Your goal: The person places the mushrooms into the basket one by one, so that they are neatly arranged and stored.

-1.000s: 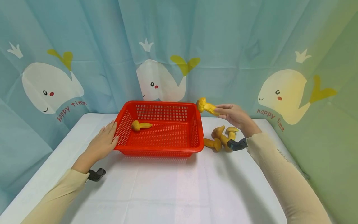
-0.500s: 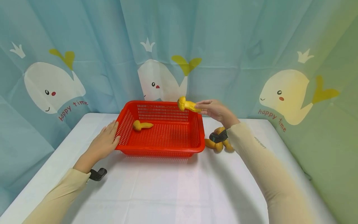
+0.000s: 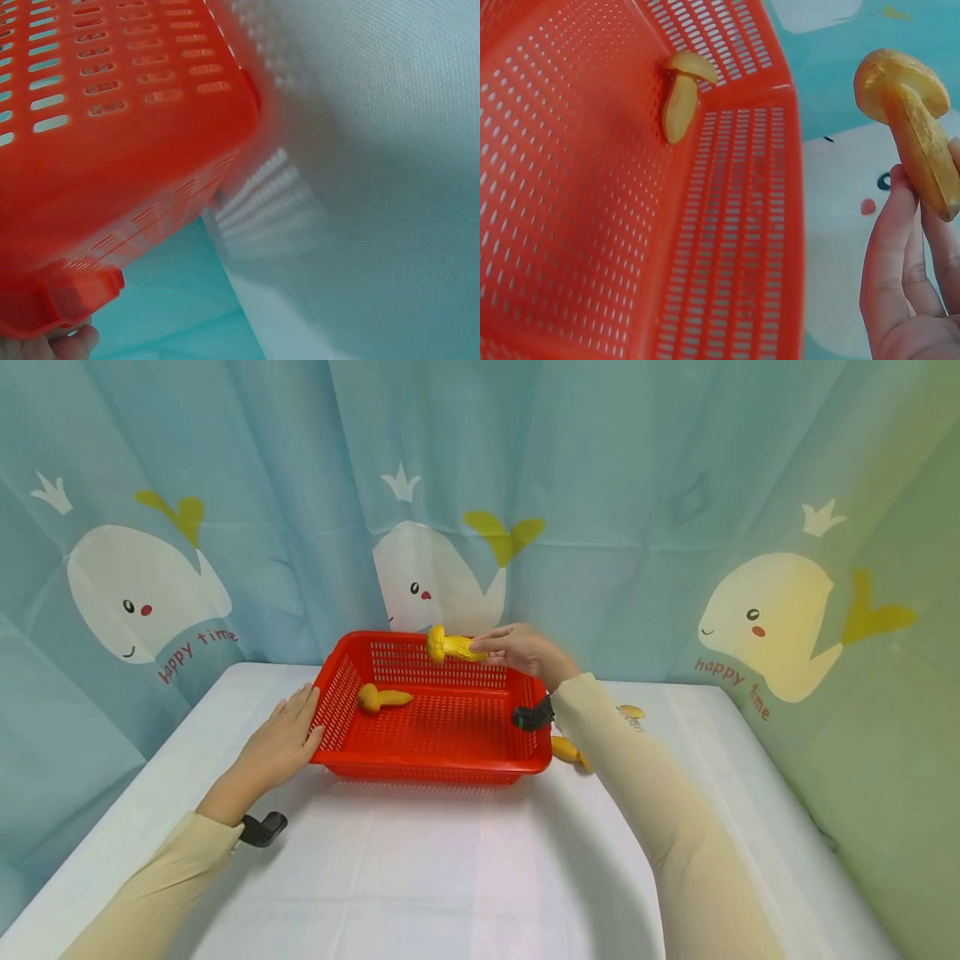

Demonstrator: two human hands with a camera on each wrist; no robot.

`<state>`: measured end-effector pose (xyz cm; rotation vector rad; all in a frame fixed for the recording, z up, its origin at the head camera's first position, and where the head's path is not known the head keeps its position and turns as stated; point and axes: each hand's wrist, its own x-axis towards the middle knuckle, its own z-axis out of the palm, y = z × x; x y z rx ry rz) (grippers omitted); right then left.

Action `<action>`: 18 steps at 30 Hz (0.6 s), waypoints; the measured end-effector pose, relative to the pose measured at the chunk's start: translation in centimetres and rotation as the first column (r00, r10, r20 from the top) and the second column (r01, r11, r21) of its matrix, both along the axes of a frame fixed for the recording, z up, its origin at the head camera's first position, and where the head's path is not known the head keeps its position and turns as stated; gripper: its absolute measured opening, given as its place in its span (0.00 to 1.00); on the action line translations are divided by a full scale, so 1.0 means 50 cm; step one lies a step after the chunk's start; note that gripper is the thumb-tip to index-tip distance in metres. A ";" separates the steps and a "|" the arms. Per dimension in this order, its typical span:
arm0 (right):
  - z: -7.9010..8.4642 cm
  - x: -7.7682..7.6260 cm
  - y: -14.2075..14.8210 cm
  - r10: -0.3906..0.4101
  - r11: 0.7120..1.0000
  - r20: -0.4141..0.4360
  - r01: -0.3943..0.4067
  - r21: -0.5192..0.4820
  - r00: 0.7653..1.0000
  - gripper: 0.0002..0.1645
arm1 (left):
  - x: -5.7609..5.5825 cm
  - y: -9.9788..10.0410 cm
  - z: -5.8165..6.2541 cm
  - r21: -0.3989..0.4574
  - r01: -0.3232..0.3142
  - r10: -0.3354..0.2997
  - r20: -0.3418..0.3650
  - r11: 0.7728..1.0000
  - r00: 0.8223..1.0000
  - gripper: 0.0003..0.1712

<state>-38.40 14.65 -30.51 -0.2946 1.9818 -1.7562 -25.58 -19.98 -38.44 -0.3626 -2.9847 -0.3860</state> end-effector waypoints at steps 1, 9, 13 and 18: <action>-0.002 -0.003 -0.008 0.001 1.000 -0.002 -0.001 0.012 1.000 0.14 | 0.000 0.000 0.000 -0.001 0.000 0.000 -0.001 1.000 1.000 0.37; -0.022 -0.025 -0.059 0.016 1.000 -0.006 -0.015 0.020 1.000 0.13 | -0.003 -0.002 -0.005 -0.008 -0.004 0.004 -0.016 1.000 1.000 0.37; -0.036 -0.032 -0.081 0.050 0.999 -0.003 -0.050 -0.003 0.999 0.16 | 0.000 -0.002 -0.006 -0.001 -0.005 0.005 -0.011 1.000 1.000 0.37; -0.052 -0.041 -0.106 0.071 0.997 0.016 -0.071 -0.005 0.997 0.14 | 0.002 -0.002 -0.003 0.001 -0.008 0.008 -0.017 1.000 1.000 0.37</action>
